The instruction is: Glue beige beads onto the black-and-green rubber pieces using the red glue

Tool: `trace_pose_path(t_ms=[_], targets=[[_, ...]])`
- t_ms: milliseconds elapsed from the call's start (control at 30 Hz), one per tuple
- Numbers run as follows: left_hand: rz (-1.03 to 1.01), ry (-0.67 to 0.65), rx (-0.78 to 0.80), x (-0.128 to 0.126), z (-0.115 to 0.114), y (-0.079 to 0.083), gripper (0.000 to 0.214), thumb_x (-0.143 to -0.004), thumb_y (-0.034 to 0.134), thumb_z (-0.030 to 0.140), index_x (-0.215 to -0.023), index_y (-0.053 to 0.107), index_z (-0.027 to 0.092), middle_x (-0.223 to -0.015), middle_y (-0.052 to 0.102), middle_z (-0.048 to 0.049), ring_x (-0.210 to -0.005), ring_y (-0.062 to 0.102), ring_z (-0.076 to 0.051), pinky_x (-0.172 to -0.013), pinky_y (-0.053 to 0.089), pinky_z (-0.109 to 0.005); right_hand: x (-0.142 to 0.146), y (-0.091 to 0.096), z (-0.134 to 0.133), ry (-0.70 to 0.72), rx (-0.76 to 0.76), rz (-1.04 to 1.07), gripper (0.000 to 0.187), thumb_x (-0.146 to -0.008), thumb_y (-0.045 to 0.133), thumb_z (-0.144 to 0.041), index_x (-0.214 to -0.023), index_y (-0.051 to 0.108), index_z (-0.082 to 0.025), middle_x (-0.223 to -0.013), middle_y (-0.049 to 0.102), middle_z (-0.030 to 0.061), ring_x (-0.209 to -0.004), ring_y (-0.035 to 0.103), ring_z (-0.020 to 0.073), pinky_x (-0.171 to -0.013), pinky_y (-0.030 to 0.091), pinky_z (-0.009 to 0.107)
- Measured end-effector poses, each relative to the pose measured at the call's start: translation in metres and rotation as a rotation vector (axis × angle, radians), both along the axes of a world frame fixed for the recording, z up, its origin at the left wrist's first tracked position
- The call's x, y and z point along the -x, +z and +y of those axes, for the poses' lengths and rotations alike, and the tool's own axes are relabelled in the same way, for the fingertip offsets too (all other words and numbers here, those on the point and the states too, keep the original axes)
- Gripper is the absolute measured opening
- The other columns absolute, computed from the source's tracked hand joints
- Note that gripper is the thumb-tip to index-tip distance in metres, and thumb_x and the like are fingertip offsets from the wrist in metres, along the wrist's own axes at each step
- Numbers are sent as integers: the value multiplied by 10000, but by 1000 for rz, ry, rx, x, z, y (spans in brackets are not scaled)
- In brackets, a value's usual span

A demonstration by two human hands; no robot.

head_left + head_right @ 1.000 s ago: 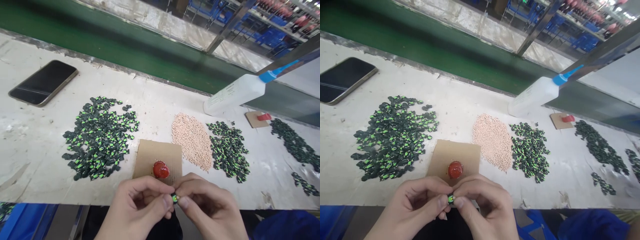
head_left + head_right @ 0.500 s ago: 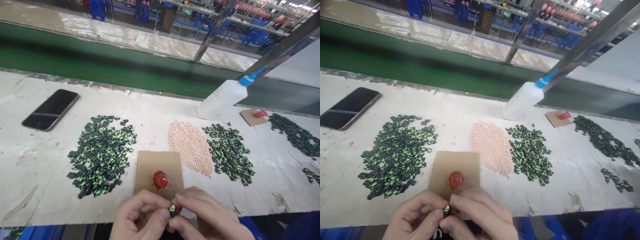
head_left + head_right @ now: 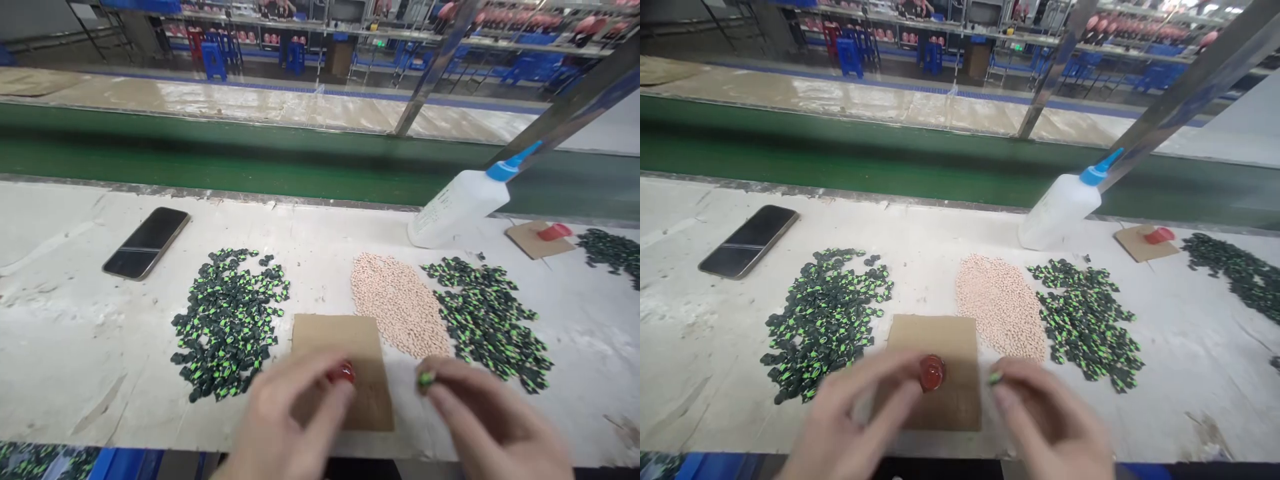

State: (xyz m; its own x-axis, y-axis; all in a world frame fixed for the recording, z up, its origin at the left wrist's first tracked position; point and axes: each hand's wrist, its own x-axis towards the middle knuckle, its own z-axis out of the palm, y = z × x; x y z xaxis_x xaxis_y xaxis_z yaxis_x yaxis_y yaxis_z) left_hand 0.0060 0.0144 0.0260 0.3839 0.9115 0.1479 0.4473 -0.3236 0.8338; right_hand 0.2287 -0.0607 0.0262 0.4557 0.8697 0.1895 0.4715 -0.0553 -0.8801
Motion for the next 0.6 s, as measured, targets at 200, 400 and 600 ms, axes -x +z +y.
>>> trace_pose_path(t_ms=[200, 400, 600], targets=[[435, -53, -519, 33, 69, -14, 370, -1004, 452, 173, -1008, 821, 144, -1024, 828, -188, -893, 762, -396, -741, 604, -544, -92, -25, 20, -389, 96, -593, 298, -851, 655, -481, -838, 772, -208, -715, 779, 110, -597, 700, 269, -597, 580, 408], [516, -143, -630, 39, 75, -24, 448, -1049, 368, 215, -970, 806, 156, -979, 839, -152, -846, 749, -352, -735, 559, -476, -100, -27, 30, -267, 40, -691, 278, -929, 612, -394, -909, 790, -181, -892, 808, 170, -795, 728, 314, -697, 582, 458], [605, -183, -684, 43, 82, -20, 436, -1055, 374, 225, -991, 803, 178, -944, 845, -107, -881, 734, -330, -767, 559, -433, -56, -16, 47, 96, 27, -721, 238, -962, 612, -323, -1018, 816, -214, -996, 807, 124, -906, 692, 291, -823, 560, 466]])
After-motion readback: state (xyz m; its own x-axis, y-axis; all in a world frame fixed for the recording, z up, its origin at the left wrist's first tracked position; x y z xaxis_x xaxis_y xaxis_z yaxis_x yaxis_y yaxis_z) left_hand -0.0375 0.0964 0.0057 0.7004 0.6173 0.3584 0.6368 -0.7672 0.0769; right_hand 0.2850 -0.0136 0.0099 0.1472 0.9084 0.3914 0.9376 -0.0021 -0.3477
